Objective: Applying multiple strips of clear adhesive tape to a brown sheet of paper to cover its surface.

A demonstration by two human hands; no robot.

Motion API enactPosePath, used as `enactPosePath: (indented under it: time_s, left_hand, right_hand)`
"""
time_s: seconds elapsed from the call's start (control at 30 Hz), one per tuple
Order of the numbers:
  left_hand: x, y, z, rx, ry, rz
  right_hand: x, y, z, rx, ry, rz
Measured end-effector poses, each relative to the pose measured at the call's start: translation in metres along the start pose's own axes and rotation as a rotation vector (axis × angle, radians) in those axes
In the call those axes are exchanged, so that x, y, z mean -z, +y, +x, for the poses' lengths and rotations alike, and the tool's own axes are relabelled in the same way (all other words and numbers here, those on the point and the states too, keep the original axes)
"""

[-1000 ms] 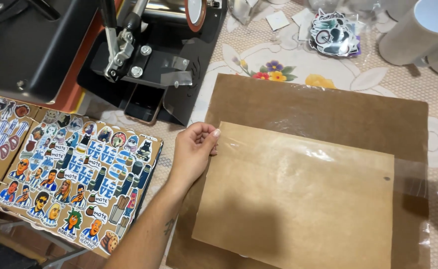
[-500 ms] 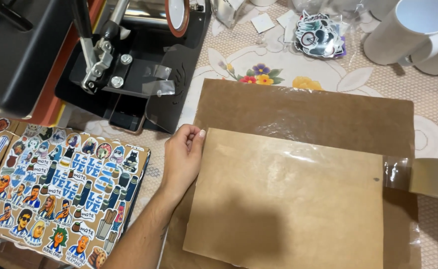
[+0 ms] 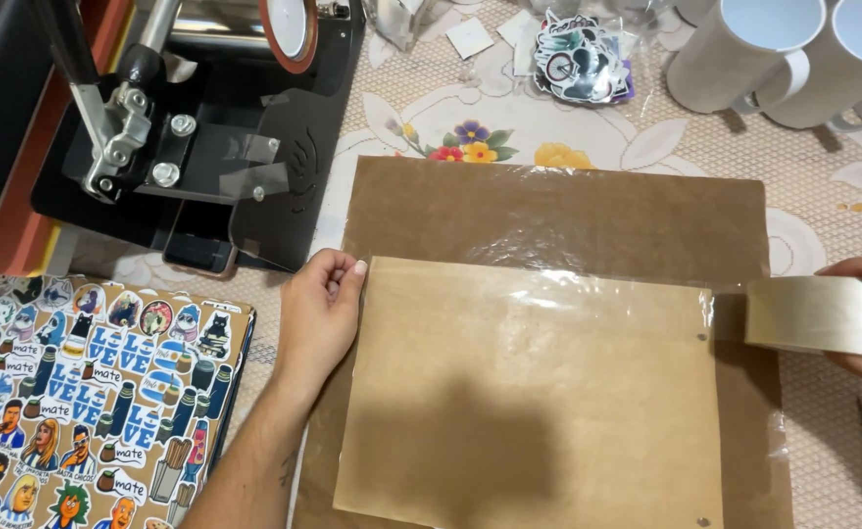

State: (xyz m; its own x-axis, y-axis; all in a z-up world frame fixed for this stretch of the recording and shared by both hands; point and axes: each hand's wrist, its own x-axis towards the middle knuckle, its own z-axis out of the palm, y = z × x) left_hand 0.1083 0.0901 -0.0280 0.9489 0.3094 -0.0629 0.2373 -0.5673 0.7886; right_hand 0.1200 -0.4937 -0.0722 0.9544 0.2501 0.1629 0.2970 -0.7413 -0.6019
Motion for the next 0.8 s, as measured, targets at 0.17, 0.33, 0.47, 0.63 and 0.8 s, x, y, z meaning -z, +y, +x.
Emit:
enactPosePath:
  time_s: [0.17,0.33,0.47,0.63,0.8]
  left_hand:
    - [0.001,-0.001,0.001,-0.004,-0.020,0.022]
    - [0.001,-0.002,0.002,-0.015,-0.025,0.043]
    - [0.001,0.000,0.002,-0.004,-0.023,0.049]
    - [0.001,-0.002,0.003,-0.020,-0.028,0.042]
    - [0.000,-0.002,0.004,-0.007,-0.021,0.045]
  right_hand:
    - [0.003,-0.011,0.003,-0.014,-0.023,-0.141]
    - [0.005,-0.026,0.008,-0.003,-0.045,-0.195]
    - [0.001,-0.021,0.009,-0.015,-0.051,-0.195]
    - [-0.002,-0.019,0.009,-0.007,-0.046,-0.169]
    - [-0.006,-0.016,0.009,-0.007,-0.051,-0.137]
